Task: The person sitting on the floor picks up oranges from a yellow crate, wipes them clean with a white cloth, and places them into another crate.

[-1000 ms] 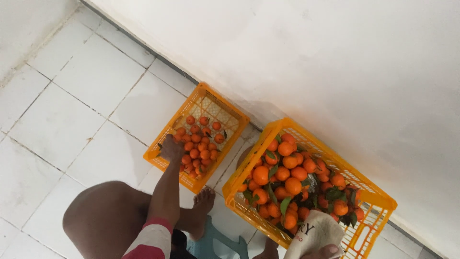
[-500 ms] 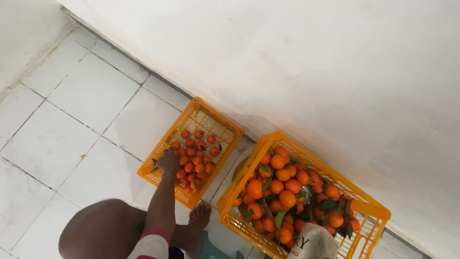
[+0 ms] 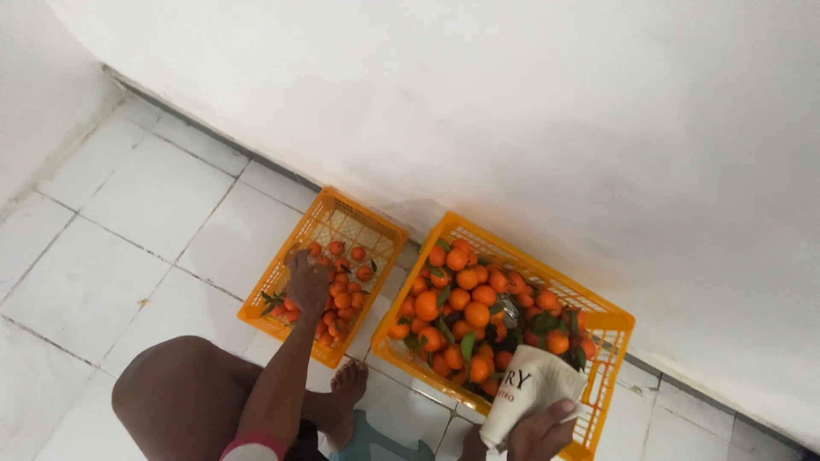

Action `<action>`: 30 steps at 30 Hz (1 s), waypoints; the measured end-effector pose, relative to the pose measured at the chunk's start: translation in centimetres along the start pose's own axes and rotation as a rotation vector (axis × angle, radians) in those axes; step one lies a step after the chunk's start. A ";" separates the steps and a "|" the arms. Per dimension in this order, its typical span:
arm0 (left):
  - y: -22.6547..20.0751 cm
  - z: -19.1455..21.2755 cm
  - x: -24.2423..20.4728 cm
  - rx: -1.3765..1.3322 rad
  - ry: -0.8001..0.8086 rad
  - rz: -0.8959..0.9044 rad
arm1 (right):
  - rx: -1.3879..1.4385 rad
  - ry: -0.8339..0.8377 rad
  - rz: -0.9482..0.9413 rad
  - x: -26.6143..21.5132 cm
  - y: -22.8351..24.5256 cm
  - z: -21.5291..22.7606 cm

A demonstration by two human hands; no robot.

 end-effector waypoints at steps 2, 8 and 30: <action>-2.8 2.1 0.5 -0.154 -0.061 -0.044 | 0.037 -0.014 -0.019 2.1 3.3 -2.3; -13.5 11.4 -0.3 -0.808 0.065 0.020 | 0.262 -0.011 -0.424 6.0 -0.8 1.9; -38.7 -6.0 -29.2 0.199 0.774 -1.429 | 0.933 0.146 -0.583 9.3 -4.8 13.1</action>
Point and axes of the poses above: each hand's wrist, its own x-axis towards the middle knuckle, its own z-axis out of the back of the hand, y = z × x, the point moved 9 cm from there along x, towards the middle knuckle, and after that the axes turned 5 degrees about -z, right-handed, at the moved point
